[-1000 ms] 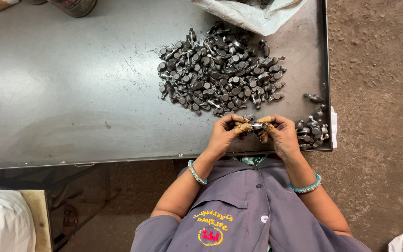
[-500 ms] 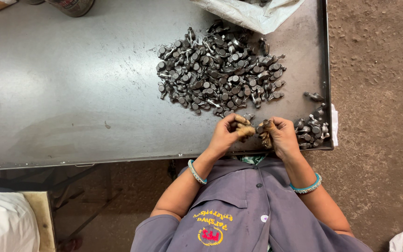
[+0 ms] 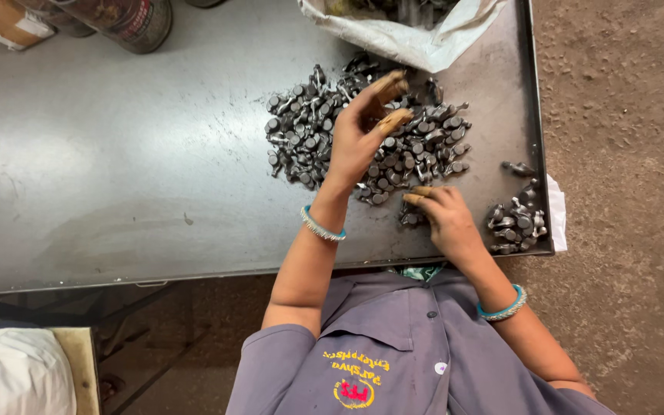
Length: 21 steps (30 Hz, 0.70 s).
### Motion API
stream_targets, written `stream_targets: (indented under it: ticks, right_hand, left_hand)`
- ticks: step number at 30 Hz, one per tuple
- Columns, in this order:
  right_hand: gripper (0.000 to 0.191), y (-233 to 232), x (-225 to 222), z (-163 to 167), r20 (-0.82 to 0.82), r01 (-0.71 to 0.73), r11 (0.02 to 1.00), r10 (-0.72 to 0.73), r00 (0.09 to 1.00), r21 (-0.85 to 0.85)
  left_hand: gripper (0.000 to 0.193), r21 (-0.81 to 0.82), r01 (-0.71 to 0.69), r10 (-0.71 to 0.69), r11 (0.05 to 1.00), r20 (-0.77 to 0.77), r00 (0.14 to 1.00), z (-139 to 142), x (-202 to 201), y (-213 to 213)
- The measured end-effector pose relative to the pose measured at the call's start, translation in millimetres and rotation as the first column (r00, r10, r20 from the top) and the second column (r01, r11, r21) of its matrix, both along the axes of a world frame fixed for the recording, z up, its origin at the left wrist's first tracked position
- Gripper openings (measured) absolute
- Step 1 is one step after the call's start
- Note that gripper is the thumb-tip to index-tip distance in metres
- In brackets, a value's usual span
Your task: The person picks small dark metal castings one at a time from a pile on a metal table, turns them over in their hands, and places them into a small wooden box or a white sack on the table. They occasionally sweep handfuls of castings together and refill the box from the sack.
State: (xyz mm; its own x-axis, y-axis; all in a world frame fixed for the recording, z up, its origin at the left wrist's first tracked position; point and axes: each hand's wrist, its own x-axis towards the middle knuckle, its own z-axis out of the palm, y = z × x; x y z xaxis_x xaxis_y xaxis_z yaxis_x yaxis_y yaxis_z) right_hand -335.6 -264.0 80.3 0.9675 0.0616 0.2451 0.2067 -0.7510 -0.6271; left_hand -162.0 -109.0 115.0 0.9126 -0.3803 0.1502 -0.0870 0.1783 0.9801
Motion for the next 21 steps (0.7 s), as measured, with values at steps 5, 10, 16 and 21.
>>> stream_targets:
  ticks: [5,10,16,21]
  right_hand:
    - [0.041,3,5,-5,0.012,-0.045,0.996,0.046,0.999,-0.083]
    - [0.034,-1,8,-18,0.028,0.000,0.998,0.002,1.000,-0.064]
    - [0.027,-18,-2,-47,-0.353,0.345,0.845,-0.202,0.913,0.408]
    - [0.029,-33,-12,-77,-0.373,0.321,0.435,0.039,0.927,0.841]
  left_hand:
    - [0.064,0.555,-0.512,0.030,0.656,0.658,0.752,14,56,-26]
    - [0.006,0.588,-0.661,-0.028,0.466,0.757,0.653,-7,96,-29]
    - [0.013,0.572,-0.534,-0.007,0.623,0.686,0.728,-27,63,0]
    - [0.027,0.407,-0.508,0.143,0.759,0.657,0.740,-28,-19,22]
